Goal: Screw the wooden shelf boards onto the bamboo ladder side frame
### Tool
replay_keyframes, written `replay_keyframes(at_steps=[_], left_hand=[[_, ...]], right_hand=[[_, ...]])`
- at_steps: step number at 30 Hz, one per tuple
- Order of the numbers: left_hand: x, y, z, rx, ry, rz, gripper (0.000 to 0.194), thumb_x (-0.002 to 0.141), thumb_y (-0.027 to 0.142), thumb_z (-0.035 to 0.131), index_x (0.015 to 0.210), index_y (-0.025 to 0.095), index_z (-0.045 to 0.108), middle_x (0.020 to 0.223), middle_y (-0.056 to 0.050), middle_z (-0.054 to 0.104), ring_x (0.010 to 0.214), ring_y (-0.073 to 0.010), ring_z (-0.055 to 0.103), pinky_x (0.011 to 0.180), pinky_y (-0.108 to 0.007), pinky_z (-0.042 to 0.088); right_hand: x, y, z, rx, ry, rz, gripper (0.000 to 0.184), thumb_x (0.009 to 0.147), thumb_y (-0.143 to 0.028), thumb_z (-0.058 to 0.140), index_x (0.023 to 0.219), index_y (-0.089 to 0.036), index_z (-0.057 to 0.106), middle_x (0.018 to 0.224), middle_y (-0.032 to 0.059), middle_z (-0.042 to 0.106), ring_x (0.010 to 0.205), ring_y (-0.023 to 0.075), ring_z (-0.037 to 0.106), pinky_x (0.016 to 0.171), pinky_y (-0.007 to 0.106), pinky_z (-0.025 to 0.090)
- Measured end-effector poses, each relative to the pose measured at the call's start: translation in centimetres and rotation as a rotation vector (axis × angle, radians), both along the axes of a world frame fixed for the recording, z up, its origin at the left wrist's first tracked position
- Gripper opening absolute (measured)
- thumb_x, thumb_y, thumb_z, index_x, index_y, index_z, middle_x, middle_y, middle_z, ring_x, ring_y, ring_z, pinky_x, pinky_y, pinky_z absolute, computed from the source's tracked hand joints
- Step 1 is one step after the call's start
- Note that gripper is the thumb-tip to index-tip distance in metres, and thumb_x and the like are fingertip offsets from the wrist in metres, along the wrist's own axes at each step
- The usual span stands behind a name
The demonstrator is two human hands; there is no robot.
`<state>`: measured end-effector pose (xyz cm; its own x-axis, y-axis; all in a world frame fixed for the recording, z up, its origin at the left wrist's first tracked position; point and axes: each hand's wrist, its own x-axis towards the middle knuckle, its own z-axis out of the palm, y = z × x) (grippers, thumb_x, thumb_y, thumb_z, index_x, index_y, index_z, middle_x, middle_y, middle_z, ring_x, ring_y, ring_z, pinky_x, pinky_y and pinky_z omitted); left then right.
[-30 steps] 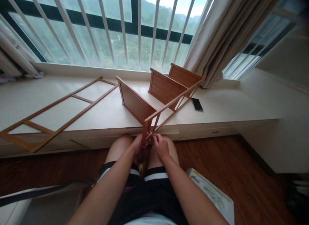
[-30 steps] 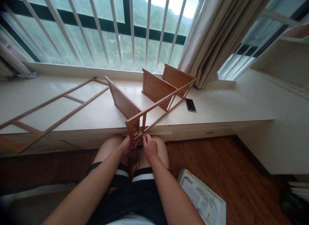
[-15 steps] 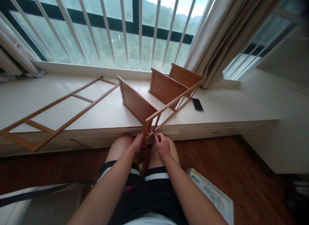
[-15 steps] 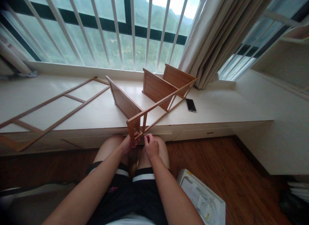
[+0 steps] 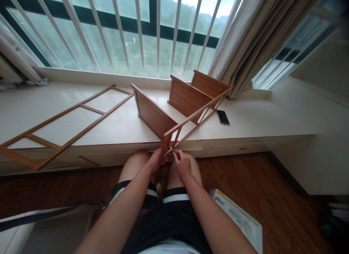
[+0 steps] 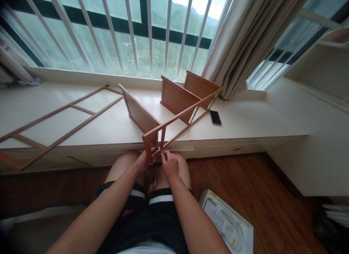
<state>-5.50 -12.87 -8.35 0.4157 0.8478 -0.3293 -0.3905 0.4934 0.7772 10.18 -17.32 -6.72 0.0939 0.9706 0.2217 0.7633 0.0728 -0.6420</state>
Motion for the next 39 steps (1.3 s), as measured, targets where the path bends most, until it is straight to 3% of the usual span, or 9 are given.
replay_keyframes(at_steps=[7,10,14,18,23,27,32,39], left_hand=[[0.2,-0.1,0.5,-0.025,-0.007,0.013,0.042,0.077,0.047,0.066,0.106,0.016,0.065,0.077,-0.002,0.064,0.046,-0.0066,0.049,0.038,-0.018,0.024],[0.2,-0.1,0.5,-0.027,-0.010,0.009,0.041,0.076,0.048,0.067,0.104,0.017,0.064,0.077,-0.001,0.064,0.046,-0.0063,0.049,0.038,-0.018,0.024],[0.2,-0.1,0.3,-0.025,0.000,0.007,0.042,0.076,0.048,0.068,0.103,0.017,0.062,0.080,-0.002,0.064,0.047,-0.0065,0.050,0.039,-0.018,0.025],[0.2,0.0,0.2,-0.027,0.012,0.006,0.042,0.075,0.049,0.067,0.102,0.017,0.061,0.081,-0.002,0.065,0.047,-0.0066,0.050,0.039,-0.018,0.026],[0.2,-0.1,0.1,-0.048,0.032,0.033,0.043,0.077,0.053,0.063,0.101,0.018,0.062,0.078,-0.002,0.064,0.047,-0.0079,0.050,0.039,-0.018,0.026],[0.0,-0.4,-0.6,-0.183,0.151,0.103,0.041,0.079,0.052,0.060,0.098,0.016,0.065,0.070,-0.001,0.062,0.044,-0.0073,0.047,0.041,-0.019,0.027],[0.7,-1.3,-1.6,-0.142,0.316,-0.020,0.031,0.073,0.041,0.069,0.088,0.014,0.068,0.068,0.000,0.061,0.044,-0.0052,0.046,0.041,-0.017,0.027],[2.7,-2.3,-1.8,-0.122,0.111,0.001,0.029,0.069,0.039,0.072,0.084,0.016,0.063,0.067,0.003,0.056,0.045,-0.0042,0.046,0.038,-0.015,0.023]], right_hand=[[-0.1,-0.2,0.3,-0.026,-0.109,-0.014,0.020,0.095,-0.032,0.051,0.098,-0.021,0.068,0.092,0.0069,0.073,0.083,0.0197,0.066,0.073,0.026,0.040],[-0.2,-0.1,0.4,-0.067,-0.055,-0.010,0.022,0.096,-0.032,0.050,0.100,-0.021,0.068,0.092,0.0078,0.073,0.080,0.0196,0.066,0.071,0.026,0.040],[-0.1,0.4,0.4,-0.161,0.190,0.043,0.027,0.096,-0.034,0.045,0.093,-0.020,0.068,0.070,0.0039,0.070,0.064,0.0175,0.065,0.063,0.024,0.042],[-0.1,0.6,0.5,-0.202,0.269,0.094,0.032,0.097,-0.037,0.039,0.087,-0.020,0.065,0.054,-0.0009,0.063,0.050,0.0156,0.060,0.053,0.023,0.042],[0.1,0.6,0.5,-0.147,0.273,0.041,0.027,0.093,-0.038,0.045,0.088,-0.019,0.064,0.081,0.0050,0.072,0.074,0.0180,0.065,0.068,0.025,0.046],[0.6,0.5,0.4,-0.123,0.256,-0.003,0.028,0.093,-0.038,0.045,0.090,-0.018,0.063,0.084,0.0057,0.071,0.077,0.0184,0.065,0.070,0.026,0.045],[0.5,0.1,0.2,-0.142,0.194,0.008,0.020,0.091,-0.035,0.052,0.089,-0.021,0.066,0.084,0.0055,0.072,0.077,0.0192,0.066,0.071,0.026,0.044],[0.4,-0.5,0.1,-0.146,-0.020,0.052,0.015,0.091,-0.032,0.057,0.088,-0.023,0.068,0.081,0.0046,0.073,0.073,0.0191,0.066,0.066,0.025,0.040]])
